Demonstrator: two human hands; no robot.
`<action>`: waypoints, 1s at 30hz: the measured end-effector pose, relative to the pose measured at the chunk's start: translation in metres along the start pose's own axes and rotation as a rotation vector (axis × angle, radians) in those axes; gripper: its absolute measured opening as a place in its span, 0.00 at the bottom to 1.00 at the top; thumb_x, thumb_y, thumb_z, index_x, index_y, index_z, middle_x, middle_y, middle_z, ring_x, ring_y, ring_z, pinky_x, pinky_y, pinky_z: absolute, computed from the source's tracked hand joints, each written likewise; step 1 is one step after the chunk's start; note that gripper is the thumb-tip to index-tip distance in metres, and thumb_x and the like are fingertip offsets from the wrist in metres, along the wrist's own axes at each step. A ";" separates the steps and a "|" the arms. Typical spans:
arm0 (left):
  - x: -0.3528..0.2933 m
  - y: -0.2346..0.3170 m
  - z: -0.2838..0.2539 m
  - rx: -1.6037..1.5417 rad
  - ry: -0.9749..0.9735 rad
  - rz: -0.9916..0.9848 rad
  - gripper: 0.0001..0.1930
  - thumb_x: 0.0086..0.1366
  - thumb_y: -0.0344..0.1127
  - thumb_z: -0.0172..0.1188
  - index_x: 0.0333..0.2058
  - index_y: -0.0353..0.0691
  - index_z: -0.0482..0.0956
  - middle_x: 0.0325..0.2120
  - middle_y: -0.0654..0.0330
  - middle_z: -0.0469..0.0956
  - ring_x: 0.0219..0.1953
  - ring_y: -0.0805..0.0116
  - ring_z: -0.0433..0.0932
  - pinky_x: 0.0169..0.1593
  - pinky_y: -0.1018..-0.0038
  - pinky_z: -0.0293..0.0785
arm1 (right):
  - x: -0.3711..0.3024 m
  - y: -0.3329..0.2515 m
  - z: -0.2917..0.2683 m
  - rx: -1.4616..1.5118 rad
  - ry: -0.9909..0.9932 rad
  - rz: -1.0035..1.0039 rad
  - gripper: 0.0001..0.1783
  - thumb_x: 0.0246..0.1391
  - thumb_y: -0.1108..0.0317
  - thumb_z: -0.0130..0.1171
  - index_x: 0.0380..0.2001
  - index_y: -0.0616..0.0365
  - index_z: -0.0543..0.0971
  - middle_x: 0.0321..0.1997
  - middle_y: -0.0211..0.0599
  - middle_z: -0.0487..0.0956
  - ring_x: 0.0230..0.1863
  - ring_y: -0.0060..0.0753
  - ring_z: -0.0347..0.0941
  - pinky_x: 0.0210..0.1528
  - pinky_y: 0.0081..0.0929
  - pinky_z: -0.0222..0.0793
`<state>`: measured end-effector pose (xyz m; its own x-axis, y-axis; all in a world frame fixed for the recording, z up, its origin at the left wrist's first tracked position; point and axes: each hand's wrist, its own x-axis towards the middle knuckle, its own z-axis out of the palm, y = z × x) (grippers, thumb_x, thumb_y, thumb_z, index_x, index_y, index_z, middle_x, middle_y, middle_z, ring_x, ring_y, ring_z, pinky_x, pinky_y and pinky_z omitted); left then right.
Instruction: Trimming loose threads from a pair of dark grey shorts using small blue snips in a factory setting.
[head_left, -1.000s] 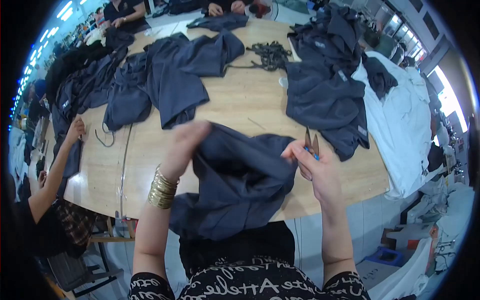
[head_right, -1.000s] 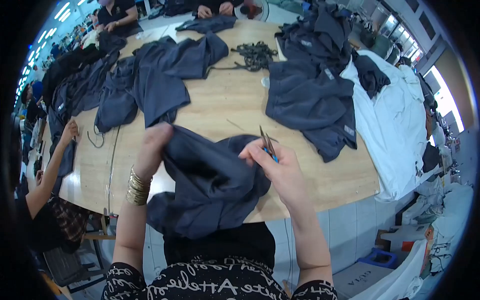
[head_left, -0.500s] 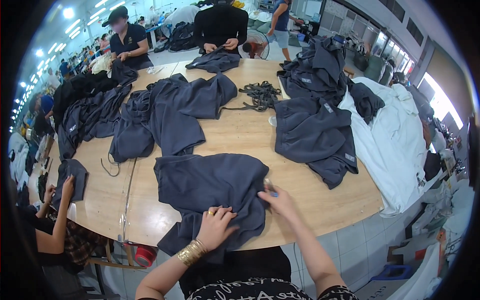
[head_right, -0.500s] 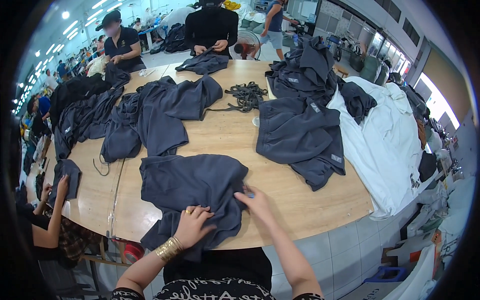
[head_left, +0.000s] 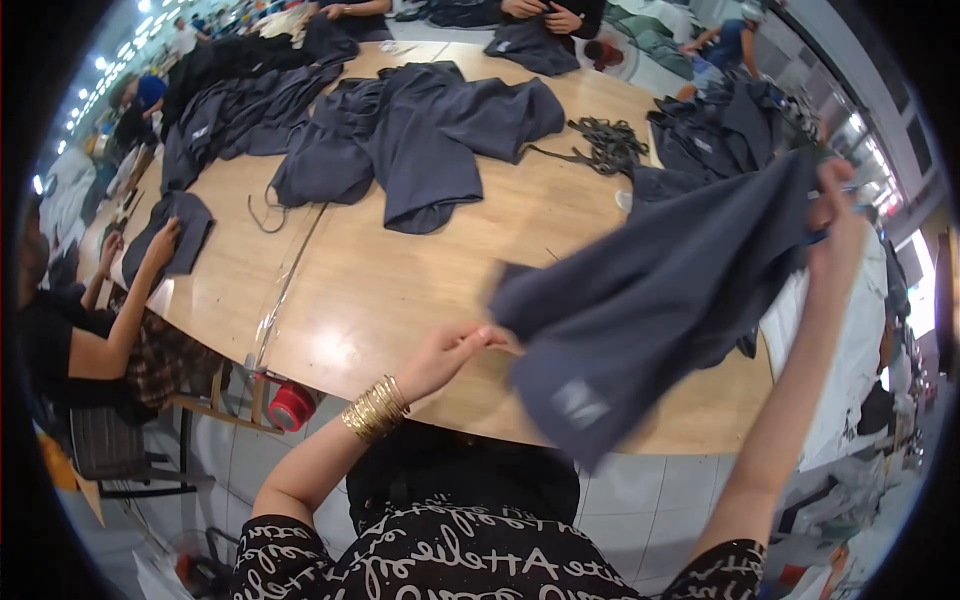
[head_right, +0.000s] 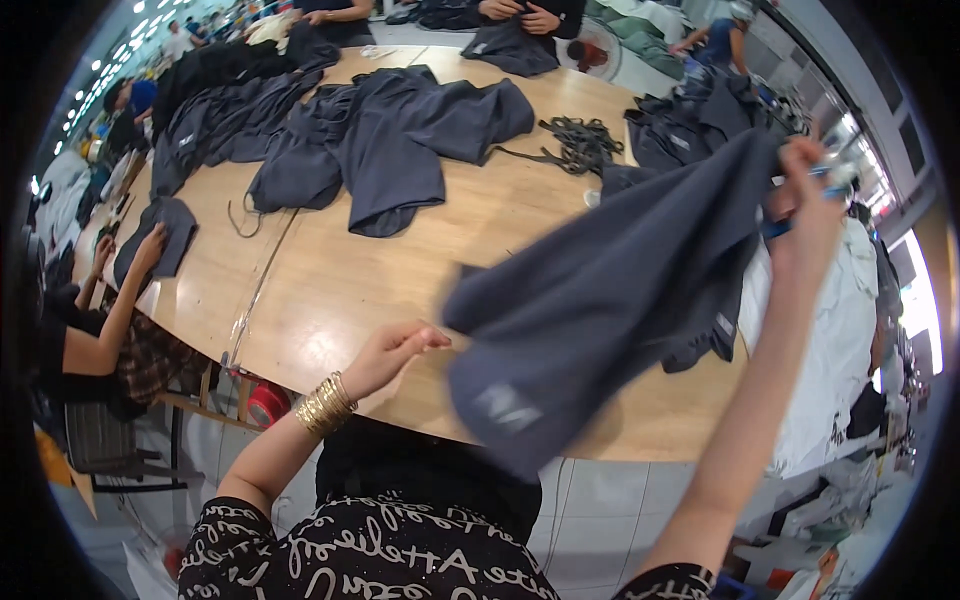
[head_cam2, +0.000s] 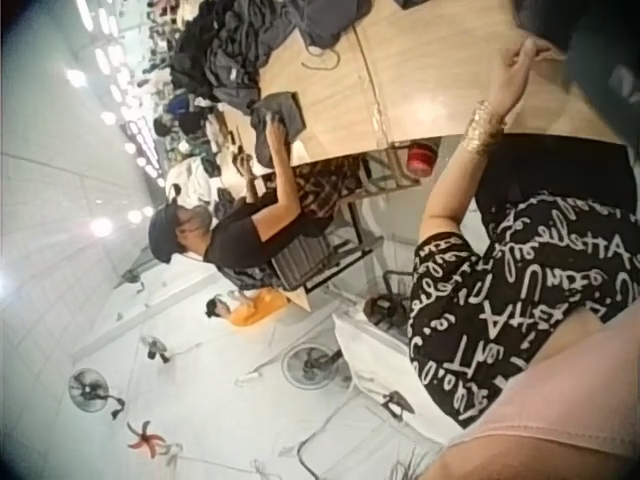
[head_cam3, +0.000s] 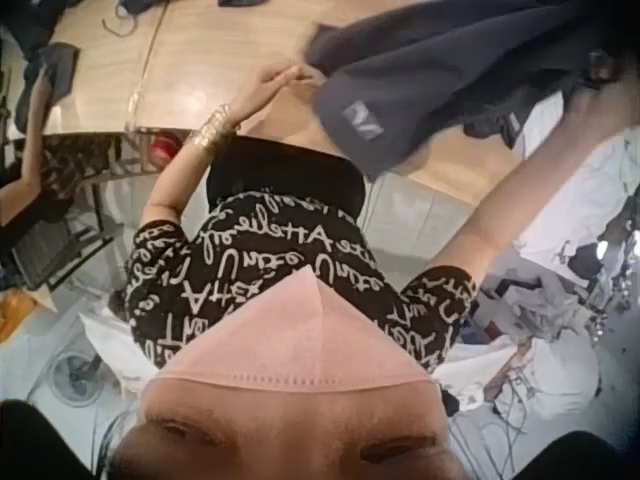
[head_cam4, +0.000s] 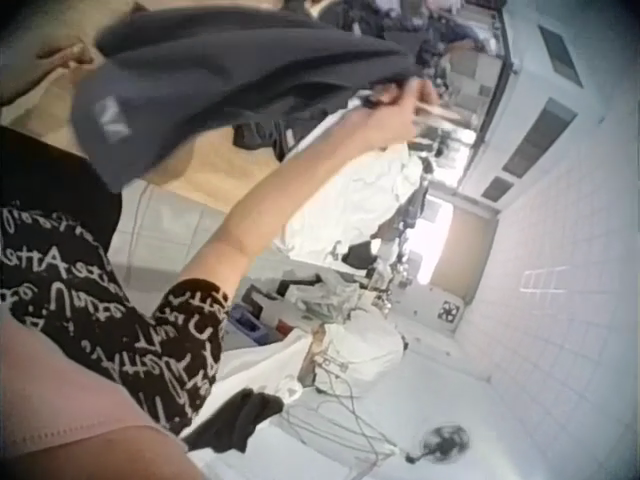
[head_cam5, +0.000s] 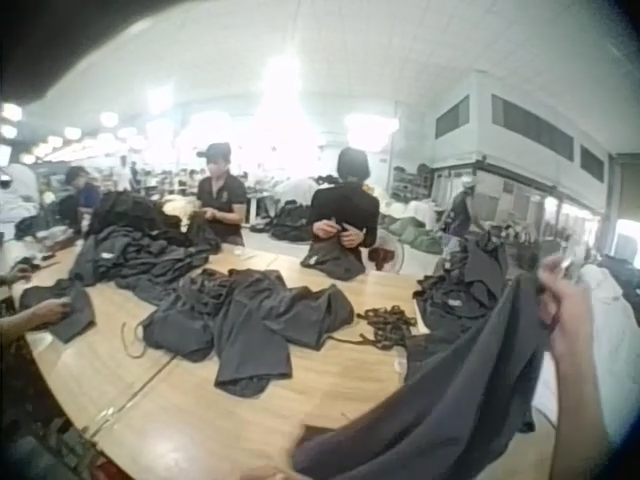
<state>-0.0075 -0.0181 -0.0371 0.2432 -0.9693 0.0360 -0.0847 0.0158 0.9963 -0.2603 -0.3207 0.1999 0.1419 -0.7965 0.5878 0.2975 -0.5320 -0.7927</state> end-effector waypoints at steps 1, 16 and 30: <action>-0.004 -0.008 -0.006 0.104 -0.015 -0.029 0.16 0.70 0.43 0.45 0.40 0.38 0.78 0.36 0.61 0.78 0.42 0.75 0.73 0.47 0.74 0.69 | 0.018 -0.009 0.017 -0.132 0.228 -0.124 0.08 0.50 0.74 0.61 0.36 0.58 0.80 0.16 0.17 0.64 0.17 0.10 0.55 0.19 0.13 0.45; -0.072 -0.067 -0.110 0.976 0.608 -0.097 0.19 0.63 0.44 0.53 0.51 0.48 0.71 0.57 0.51 0.61 0.62 0.52 0.57 0.62 0.59 0.51 | -0.063 0.172 0.181 -1.141 -1.078 -0.012 0.09 0.46 0.67 0.60 0.33 0.53 0.82 0.33 0.44 0.80 0.38 0.45 0.77 0.39 0.35 0.71; -0.066 -0.064 -0.102 0.949 0.619 -0.043 0.20 0.64 0.46 0.50 0.52 0.44 0.69 0.57 0.53 0.62 0.62 0.57 0.57 0.61 0.60 0.52 | -0.069 0.232 0.368 -0.558 -0.562 -0.223 0.08 0.50 0.67 0.56 0.32 0.60 0.78 0.31 0.43 0.78 0.35 0.47 0.75 0.39 0.34 0.68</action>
<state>0.0801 0.0694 -0.0948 0.6772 -0.6726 0.2984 -0.6993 -0.4622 0.5453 0.1466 -0.2831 0.0344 0.6309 -0.4711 0.6164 -0.1178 -0.8435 -0.5241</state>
